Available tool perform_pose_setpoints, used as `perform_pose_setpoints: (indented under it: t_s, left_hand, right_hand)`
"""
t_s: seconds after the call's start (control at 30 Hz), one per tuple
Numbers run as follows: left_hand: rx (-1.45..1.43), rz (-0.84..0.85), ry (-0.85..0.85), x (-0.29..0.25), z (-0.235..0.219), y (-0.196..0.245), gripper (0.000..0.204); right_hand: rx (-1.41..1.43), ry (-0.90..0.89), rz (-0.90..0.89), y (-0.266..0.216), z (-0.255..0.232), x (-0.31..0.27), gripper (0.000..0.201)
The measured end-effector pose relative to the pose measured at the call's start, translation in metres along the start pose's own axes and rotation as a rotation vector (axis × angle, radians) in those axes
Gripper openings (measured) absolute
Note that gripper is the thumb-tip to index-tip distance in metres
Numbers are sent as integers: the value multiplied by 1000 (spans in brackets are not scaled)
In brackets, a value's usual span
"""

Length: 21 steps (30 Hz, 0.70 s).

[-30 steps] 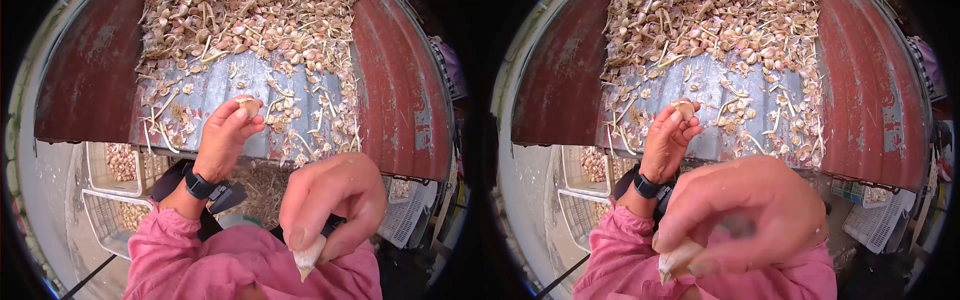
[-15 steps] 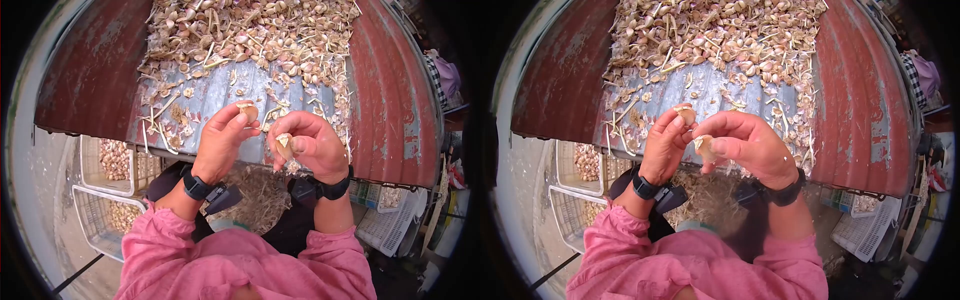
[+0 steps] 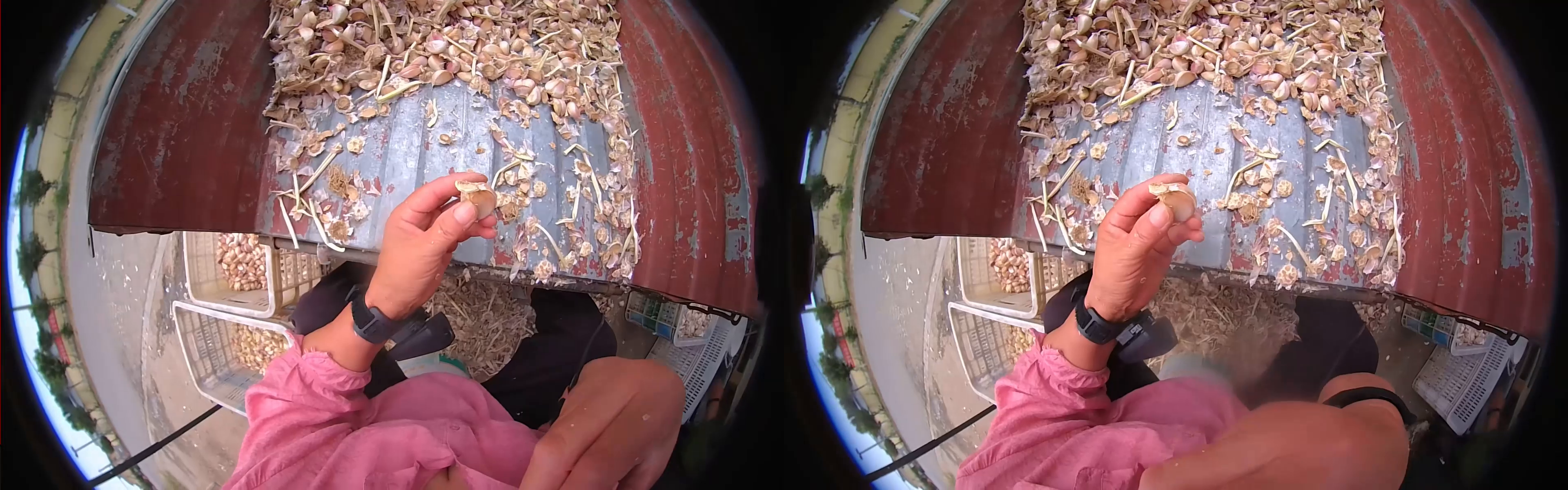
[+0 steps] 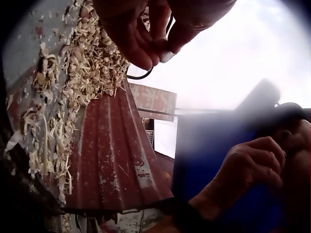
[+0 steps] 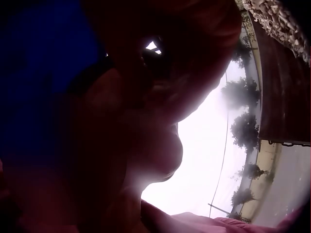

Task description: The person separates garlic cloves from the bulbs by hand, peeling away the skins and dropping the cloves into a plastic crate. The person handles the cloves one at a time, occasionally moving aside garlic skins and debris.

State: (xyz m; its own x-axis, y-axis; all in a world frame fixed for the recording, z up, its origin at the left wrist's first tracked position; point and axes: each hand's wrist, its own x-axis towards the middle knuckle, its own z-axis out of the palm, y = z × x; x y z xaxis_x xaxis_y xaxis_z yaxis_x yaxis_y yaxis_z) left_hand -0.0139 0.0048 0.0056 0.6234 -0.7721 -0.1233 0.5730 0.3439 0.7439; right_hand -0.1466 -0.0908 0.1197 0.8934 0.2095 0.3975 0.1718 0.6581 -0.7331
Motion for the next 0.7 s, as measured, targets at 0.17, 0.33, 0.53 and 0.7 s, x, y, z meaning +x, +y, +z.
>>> perform_pose_setpoints:
  t_s: [0.17,0.33,0.53,0.7]
  left_hand:
    - [25,19,-40,0,1,-4,34]
    - [62,45,-37,1,-1,-4,34]
    - [-7,71,34,1,2,-6,33]
    - [314,202,11,5,-5,-7,27]
  right_hand:
    - [-117,-48,-26,-4,-8,-1,23]
    - [-146,25,-75,-9,-10,3,16]
    - [-503,775,364,18,-85,16,19]
    - [-478,745,445,39,-104,12,18]
